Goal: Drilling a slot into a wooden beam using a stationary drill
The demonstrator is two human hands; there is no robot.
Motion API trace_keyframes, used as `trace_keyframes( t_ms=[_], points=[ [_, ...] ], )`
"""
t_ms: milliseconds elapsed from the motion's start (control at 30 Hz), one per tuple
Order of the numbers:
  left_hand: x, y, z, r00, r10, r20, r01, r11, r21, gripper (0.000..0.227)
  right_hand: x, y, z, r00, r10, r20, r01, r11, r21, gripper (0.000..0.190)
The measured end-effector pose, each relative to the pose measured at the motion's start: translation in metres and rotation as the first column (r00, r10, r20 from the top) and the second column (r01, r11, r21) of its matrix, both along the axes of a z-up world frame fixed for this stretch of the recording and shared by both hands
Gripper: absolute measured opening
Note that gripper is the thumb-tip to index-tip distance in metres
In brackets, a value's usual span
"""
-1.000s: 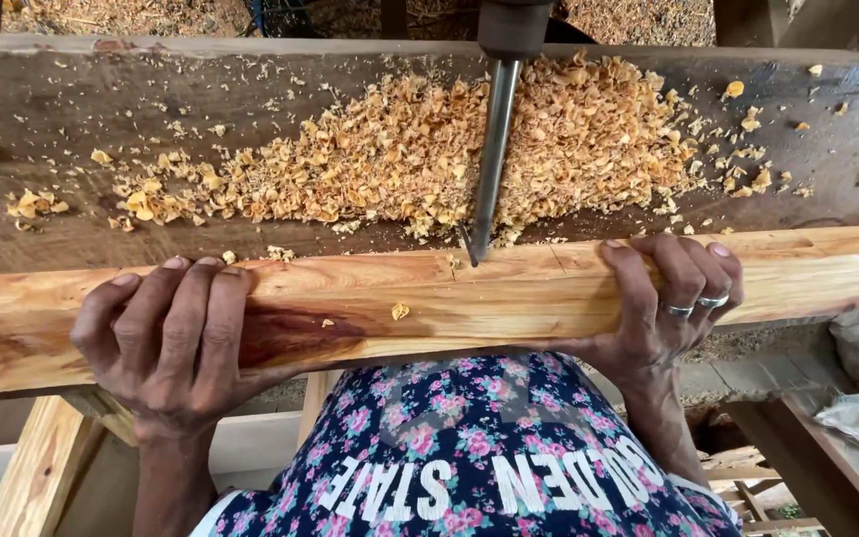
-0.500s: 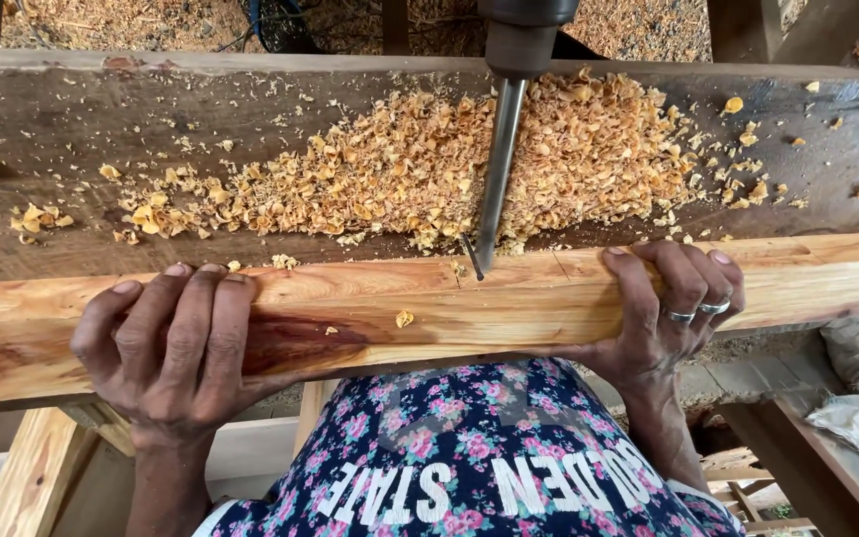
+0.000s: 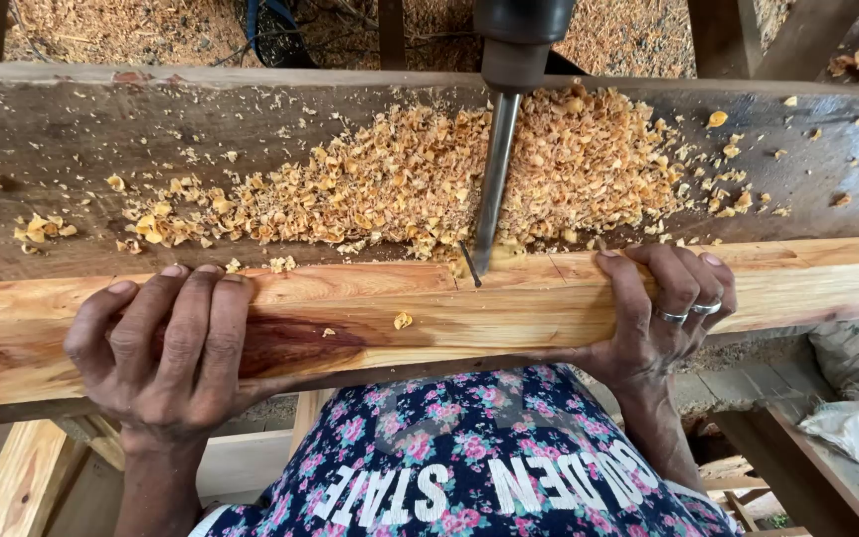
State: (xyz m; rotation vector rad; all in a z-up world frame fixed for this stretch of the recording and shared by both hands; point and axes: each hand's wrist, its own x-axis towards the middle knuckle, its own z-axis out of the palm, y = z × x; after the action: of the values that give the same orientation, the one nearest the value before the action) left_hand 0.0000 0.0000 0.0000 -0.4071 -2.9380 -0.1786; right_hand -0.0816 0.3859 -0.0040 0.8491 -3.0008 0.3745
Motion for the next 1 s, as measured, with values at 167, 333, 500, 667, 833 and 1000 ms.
trace_keyframes(
  t_ms=[167,333,500,667,833,1000],
  points=[
    [-0.001,-0.001,-0.001,1.000,-0.008,0.000,0.008,1.000,-0.002,0.013,-0.001,0.000,-0.001,1.000,-0.011,-0.014,0.012,0.999,0.036,0.090],
    [-0.003,-0.001,0.000,1.000,0.001,0.011,-0.001,1.000,0.002,0.019,-0.005,-0.001,-0.001,0.999,0.006,-0.044,-0.004,0.999,0.035,0.094],
    [-0.009,-0.001,0.000,1.000,0.000,0.003,0.000,1.000,0.004,0.034,-0.009,-0.001,-0.003,0.999,0.003,-0.046,-0.001,0.999,0.033,0.091],
    [-0.013,-0.002,0.001,1.000,0.000,-0.001,0.001,1.000,0.007,0.025,-0.013,-0.002,-0.002,0.999,-0.003,-0.034,0.005,0.999,0.032,0.096],
    [-0.015,-0.002,0.000,1.000,0.000,-0.007,0.000,1.000,-0.003,0.011,-0.019,-0.006,-0.003,0.997,0.013,-0.081,-0.013,1.000,-0.001,0.092],
    [-0.019,-0.001,0.001,1.000,0.009,-0.002,-0.008,1.000,0.022,0.061,-0.024,-0.005,-0.005,0.995,0.018,-0.094,-0.017,1.000,0.004,0.101]
  ],
)
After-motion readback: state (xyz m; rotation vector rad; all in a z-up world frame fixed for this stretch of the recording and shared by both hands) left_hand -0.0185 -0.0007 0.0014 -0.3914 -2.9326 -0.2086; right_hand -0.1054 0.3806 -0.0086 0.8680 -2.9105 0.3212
